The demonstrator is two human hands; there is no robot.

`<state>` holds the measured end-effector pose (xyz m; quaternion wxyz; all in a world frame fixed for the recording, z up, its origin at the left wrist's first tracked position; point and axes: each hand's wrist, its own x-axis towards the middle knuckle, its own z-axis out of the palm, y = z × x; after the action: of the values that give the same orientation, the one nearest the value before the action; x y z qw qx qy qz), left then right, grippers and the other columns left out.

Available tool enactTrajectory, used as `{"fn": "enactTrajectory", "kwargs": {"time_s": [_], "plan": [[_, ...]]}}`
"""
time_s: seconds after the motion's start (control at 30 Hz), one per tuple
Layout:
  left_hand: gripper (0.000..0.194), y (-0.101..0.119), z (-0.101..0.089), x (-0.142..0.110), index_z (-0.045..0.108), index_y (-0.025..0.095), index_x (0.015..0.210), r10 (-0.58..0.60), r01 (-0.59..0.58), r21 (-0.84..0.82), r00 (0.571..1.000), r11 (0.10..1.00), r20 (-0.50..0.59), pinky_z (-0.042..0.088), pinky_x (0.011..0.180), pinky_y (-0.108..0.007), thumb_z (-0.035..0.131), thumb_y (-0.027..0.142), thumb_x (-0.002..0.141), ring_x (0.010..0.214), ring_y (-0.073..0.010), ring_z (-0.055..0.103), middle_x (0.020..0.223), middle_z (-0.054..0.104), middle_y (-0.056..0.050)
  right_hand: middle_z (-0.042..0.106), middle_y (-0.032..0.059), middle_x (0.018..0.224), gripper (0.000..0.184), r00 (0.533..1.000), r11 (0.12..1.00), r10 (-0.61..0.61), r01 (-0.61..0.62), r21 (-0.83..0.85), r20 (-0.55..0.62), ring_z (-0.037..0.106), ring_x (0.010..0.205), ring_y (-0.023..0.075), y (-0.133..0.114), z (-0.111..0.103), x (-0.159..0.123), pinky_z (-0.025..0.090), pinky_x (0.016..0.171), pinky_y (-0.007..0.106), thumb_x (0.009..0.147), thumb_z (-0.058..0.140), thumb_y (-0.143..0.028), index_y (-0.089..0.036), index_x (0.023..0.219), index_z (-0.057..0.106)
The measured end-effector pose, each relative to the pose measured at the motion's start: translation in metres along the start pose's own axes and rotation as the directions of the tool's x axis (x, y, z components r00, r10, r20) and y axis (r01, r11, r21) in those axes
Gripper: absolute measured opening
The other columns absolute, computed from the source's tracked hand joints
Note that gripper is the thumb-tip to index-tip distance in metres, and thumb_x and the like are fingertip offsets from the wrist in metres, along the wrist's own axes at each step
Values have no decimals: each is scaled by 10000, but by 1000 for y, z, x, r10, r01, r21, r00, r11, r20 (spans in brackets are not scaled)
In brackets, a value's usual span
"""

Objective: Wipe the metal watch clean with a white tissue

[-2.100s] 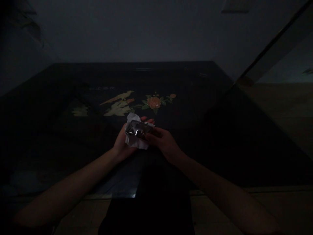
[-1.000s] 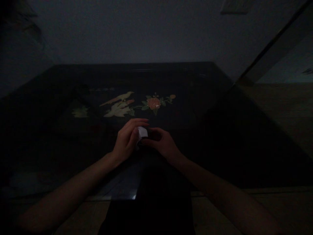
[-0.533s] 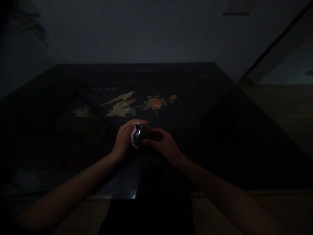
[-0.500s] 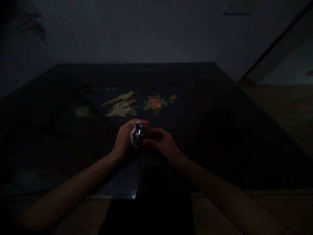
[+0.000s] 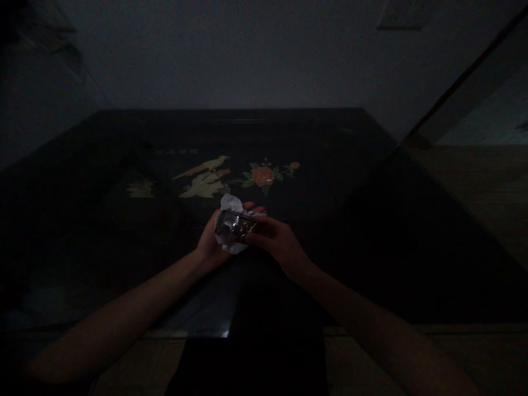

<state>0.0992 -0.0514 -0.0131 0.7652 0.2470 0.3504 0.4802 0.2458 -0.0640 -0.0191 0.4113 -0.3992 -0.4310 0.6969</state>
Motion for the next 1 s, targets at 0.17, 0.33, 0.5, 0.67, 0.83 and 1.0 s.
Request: {"fn": "enactTrajectory", "kwargs": {"time_s": [0.17, 0.33, 0.5, 0.67, 0.83, 1.0], "plan": [[411, 0, 1, -1, 655, 150, 1013, 14, -14, -14, 1000, 1000, -5, 496, 943, -414, 385, 410, 843, 1143, -271, 599, 1135, 684, -117, 703, 63, 1102, 465, 1000, 1000, -14, 14, -11, 9, 633, 1054, 228, 0, 0, 0, 427, 1012, 434, 609, 826, -346, -219, 1037, 694], [384, -2, 3, -3, 658, 141, 971, 62, -62, -1, 994, 998, -87, 498, 929, -395, 386, 374, 833, 1071, -257, 636, 1084, 702, -112, 717, 40, 1073, 467, 999, 999, -27, 26, -39, -19, 645, 1042, 230, -2, 1, 0, 458, 987, 426, 560, 853, -317, -231, 991, 694], [381, -5, 0, -4, 660, 138, 953, 269, -247, 176, 956, 953, -115, 496, 903, -383, 396, 393, 849, 1000, -247, 658, 1055, 708, -104, 734, 26, 1018, 456, 998, 998, -17, 14, -55, -56, 664, 1009, 226, -3, 0, 1, 490, 955, 412, 535, 859, -302, -236, 951, 684], [368, -2, -5, -9, 670, 174, 983, 513, -428, 560, 858, 709, 6, 478, 898, -353, 396, 407, 903, 996, -219, 642, 1102, 686, -88, 734, 23, 998, 444, 998, 996, -40, 35, -84, -53, 670, 988, 223, -2, 0, 0, 500, 937, 417, 542, 855, -295, -241, 943, 670], [420, 0, -7, -14, 663, 185, 995, 639, -599, 721, 714, 347, 286, 408, 1002, -387, 325, 431, 956, 1117, -225, 581, 1132, 660, -107, 724, 25, 979, 455, 996, 995, -26, 18, -97, -87, 659, 982, 220, -1, 1, -2, 483, 942, 414, 539, 856, -285, -229, 947, 661], [416, 2, -10, -13, 669, 195, 1013, 590, -659, 749, 634, 72, 501, 398, 1011, -419, 310, 398, 962, 1123, -232, 571, 1106, 672, -111, 722, 21, 929, 424, 994, 992, -33, 20, -121, -108, 658, 942, 221, 0, 2, 1, 483, 917, 406, 507, 867, -297, -221, 868, 658]]}}
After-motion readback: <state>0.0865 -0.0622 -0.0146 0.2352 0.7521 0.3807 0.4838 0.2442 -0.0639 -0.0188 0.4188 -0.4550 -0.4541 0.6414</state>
